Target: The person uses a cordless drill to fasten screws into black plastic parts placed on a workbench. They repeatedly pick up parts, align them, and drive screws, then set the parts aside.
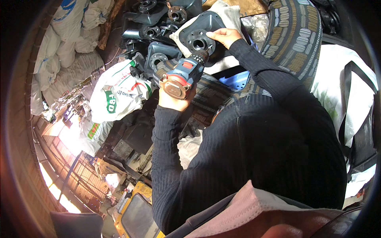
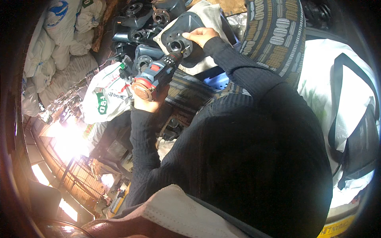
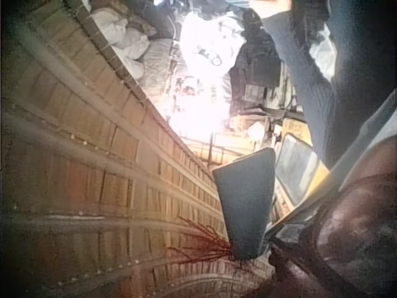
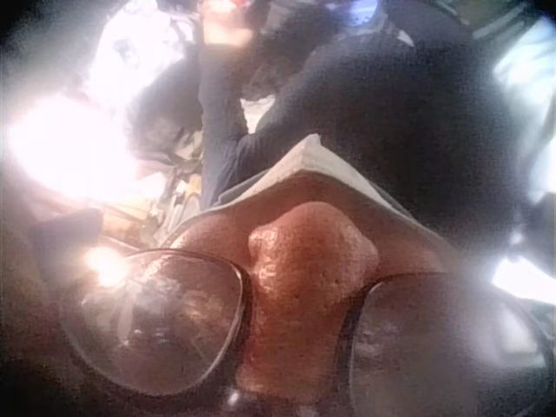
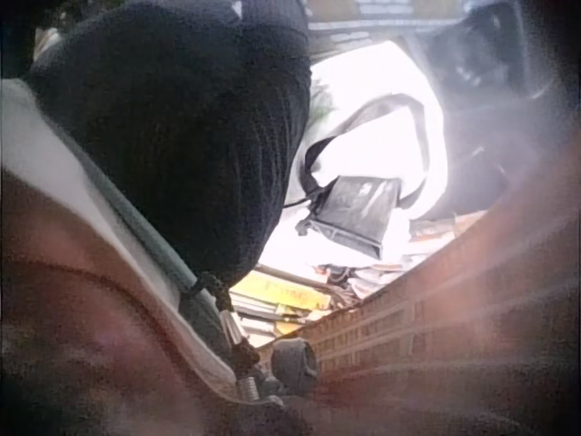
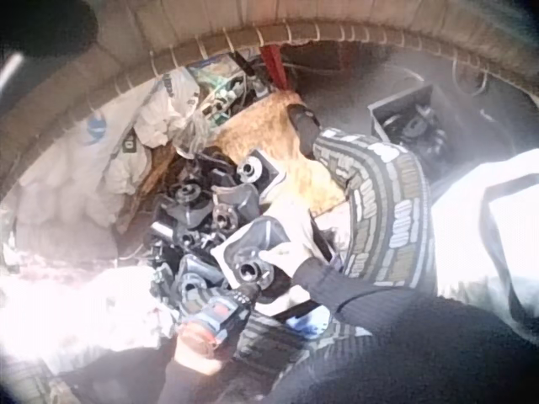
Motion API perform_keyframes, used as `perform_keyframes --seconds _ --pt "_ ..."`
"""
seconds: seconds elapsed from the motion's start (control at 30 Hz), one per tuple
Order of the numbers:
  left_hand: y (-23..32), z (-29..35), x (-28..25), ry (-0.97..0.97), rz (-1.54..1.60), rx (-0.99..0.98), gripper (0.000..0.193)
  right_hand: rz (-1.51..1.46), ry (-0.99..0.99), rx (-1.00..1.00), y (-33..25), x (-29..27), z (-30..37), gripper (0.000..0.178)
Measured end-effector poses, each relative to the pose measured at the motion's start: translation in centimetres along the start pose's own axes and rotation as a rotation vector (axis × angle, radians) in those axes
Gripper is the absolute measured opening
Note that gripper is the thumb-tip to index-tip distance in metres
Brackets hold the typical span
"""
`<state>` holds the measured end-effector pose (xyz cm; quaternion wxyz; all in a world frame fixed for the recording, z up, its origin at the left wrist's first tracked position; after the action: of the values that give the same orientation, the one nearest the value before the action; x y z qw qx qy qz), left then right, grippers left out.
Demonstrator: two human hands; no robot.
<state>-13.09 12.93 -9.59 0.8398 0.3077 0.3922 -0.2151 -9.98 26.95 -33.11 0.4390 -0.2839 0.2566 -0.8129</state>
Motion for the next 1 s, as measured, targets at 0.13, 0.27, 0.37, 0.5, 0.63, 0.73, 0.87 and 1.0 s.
perform_keyframes --seconds 0.13,0.27,0.37,0.5,0.63,0.73,0.87,1.0 --pt "0.5 -1.4 0.8 -0.183 -0.112 0.008 0.064 0.064 -0.058 0.106 -0.6 0.2 1.2 0.040" --pt "1.0 -2.1 0.7 -0.210 -0.118 0.112 0.063 0.135 -0.126 0.154 -0.1 0.6 1.0 0.041" --pt "2.4 -3.2 0.0 -0.238 -0.081 0.147 0.059 0.128 -0.106 0.105 -0.8 0.6 1.3 0.042" --pt "3.8 -4.4 -1.1 -0.191 0.103 0.119 0.051 0.004 -0.108 0.079 -0.1 0.8 1.1 0.036" --pt "3.2 -4.6 -0.5 -0.198 0.080 0.105 0.054 -0.064 -0.140 0.076 -0.7 0.8 1.4 0.036" --pt "2.3 -4.6 -0.1 -0.197 0.057 0.106 0.056 -0.044 -0.149 0.073 -0.7 0.8 1.4 0.037" --pt "-0.3 -4.4 0.8 -0.161 0.083 0.048 0.060 0.143 -0.075 -0.002 -1.3 0.3 1.0 0.041" --pt "0.8 -2.1 0.6 0.071 -0.224 0.198 0.065 0.287 0.026 -0.170 -1.8 -0.2 0.5 0.045"
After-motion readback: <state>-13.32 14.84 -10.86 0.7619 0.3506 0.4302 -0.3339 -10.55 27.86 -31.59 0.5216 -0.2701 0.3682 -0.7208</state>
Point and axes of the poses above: each hand's wrist, its own z-axis away from the middle knuckle, its own x-axis out of the palm, y = z × x, the point moved 9 cm from there along -z, towards the middle knuckle, and after that the axes turned 5 degrees about x, right-handed, at the moved point
